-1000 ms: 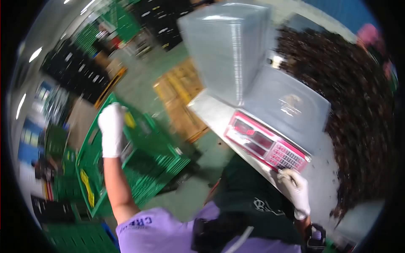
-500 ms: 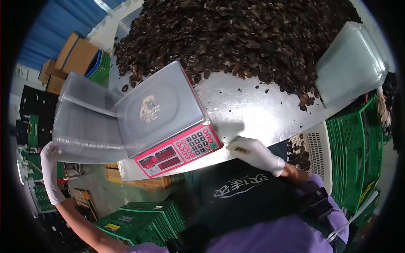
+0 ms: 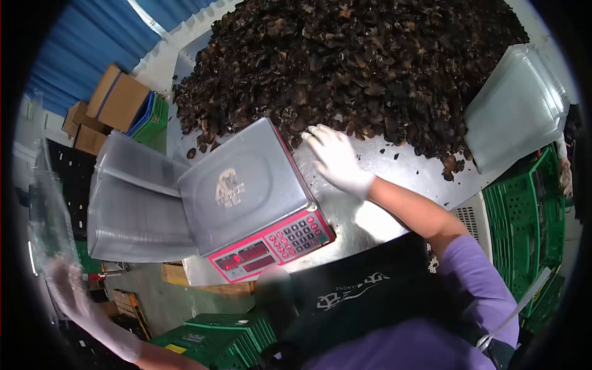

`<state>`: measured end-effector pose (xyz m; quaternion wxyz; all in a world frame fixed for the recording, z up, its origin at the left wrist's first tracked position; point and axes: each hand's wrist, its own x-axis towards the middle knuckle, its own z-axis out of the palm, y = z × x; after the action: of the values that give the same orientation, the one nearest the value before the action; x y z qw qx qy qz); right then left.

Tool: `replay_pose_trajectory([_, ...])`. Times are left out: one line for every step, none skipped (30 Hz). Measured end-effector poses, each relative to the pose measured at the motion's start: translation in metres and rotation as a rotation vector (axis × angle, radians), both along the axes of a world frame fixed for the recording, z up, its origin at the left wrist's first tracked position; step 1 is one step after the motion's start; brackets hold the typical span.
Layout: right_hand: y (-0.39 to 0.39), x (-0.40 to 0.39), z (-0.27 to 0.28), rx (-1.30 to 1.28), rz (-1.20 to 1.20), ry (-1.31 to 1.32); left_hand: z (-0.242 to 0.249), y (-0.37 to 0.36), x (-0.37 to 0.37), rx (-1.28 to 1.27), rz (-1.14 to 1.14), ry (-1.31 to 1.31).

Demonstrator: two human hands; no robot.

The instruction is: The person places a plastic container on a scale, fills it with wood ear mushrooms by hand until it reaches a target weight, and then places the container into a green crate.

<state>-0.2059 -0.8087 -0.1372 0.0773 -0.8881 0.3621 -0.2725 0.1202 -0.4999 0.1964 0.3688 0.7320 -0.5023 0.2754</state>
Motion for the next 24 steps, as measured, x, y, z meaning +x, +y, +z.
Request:
replay_pose_trajectory([-0.017, 0.021, 0.004, -0.047, 0.003, 0.046, -0.019, -0.004, -0.019, 0.155, -0.084, -0.109])
replay_pose_trajectory([-0.035, 0.041, 0.000, -0.111, 0.021, 0.089, -0.041, -0.009, -0.037, 0.307, -0.171, -0.217])
replay_pose_trajectory([-0.050, 0.059, 0.006, -0.111, 0.068, 0.105, -0.069, -0.028, -0.075, 0.254, -0.164, -0.285])
replay_pose_trajectory([-0.067, 0.072, 0.008, -0.126, 0.099, 0.224, -0.086, -0.041, -0.098, 0.356, -0.169, -0.431])
replay_pose_trajectory([-0.079, 0.084, 0.007, -0.157, 0.090, 0.403, -0.108, -0.051, -0.112, 0.377, -0.196, -0.467])
replay_pose_trajectory([-0.091, 0.093, -0.001, -0.134, 0.074, 0.475, -0.124, -0.060, -0.122, 0.420, -0.249, -0.480])
replay_pose_trajectory([-0.097, 0.098, 0.008, -0.047, 0.057, 0.571, -0.145, -0.064, -0.130, 0.452, -0.216, -0.472])
replay_pose_trajectory([-0.099, 0.098, 0.017, 0.047, 0.043, 0.667, -0.162, -0.069, -0.134, 0.480, -0.225, -0.415])
replay_pose_trajectory([-0.100, 0.095, 0.017, 0.051, 0.032, 0.635, -0.174, -0.074, -0.137, 0.504, -0.237, -0.356])
replay_pose_trajectory([-0.100, 0.088, 0.012, 0.058, 0.027, 0.644, -0.185, -0.078, -0.140, 0.526, -0.245, -0.296])
replay_pose_trajectory([-0.099, 0.079, 0.008, 0.042, 0.026, 0.619, -0.194, -0.081, -0.142, 0.527, -0.250, -0.287])
replay_pose_trajectory([-0.096, 0.068, 0.003, 0.030, 0.026, 0.589, -0.201, -0.083, -0.143, 0.592, -0.236, -0.237])
replay_pose_trajectory([-0.086, 0.053, 0.002, -0.014, 0.012, 0.540, -0.207, -0.084, -0.143, 0.657, -0.222, -0.189])
replay_pose_trajectory([-0.074, 0.037, 0.002, -0.013, -0.031, 0.523, -0.213, -0.087, -0.142, 0.658, -0.227, -0.188])
replay_pose_trajectory([-0.064, 0.014, -0.002, 0.026, -0.024, 0.416, -0.219, -0.088, -0.142, 0.702, -0.228, -0.176])
replay_pose_trajectory([-0.055, -0.009, -0.004, -0.040, 0.004, 0.404, -0.222, -0.088, -0.142, 0.751, -0.227, -0.160])
replay_pose_trajectory([-0.040, -0.029, 0.004, -0.053, 0.009, 0.431, -0.222, -0.087, -0.145, 0.837, -0.206, -0.103])
replay_pose_trajectory([-0.030, -0.051, 0.001, -0.141, 0.051, 0.355, -0.220, -0.089, -0.151, 0.854, -0.200, -0.089])
replay_pose_trajectory([-0.019, -0.068, 0.001, -0.173, 0.073, 0.328, -0.215, -0.093, -0.160, 0.706, -0.212, -0.109])
replay_pose_trajectory([-0.009, -0.086, 0.008, -0.227, 0.074, 0.298, -0.211, -0.094, -0.168, 0.559, -0.222, -0.133])
replay_pose_trajectory([-0.002, -0.102, 0.013, -0.179, 0.049, 0.297, -0.210, -0.093, -0.174, 0.535, -0.301, -0.041])
replay_pose_trajectory([-0.001, -0.121, 0.011, -0.167, -0.014, 0.323, -0.214, -0.092, -0.182, 0.454, -0.443, 0.000])
replay_pose_trajectory([0.001, -0.137, 0.007, -0.230, -0.114, 0.311, -0.209, -0.096, -0.199, 0.492, -0.546, 0.066])
replay_pose_trajectory([0.000, -0.150, 0.012, -0.143, -0.167, 0.339, -0.210, -0.102, -0.218, 0.481, -0.697, 0.176])
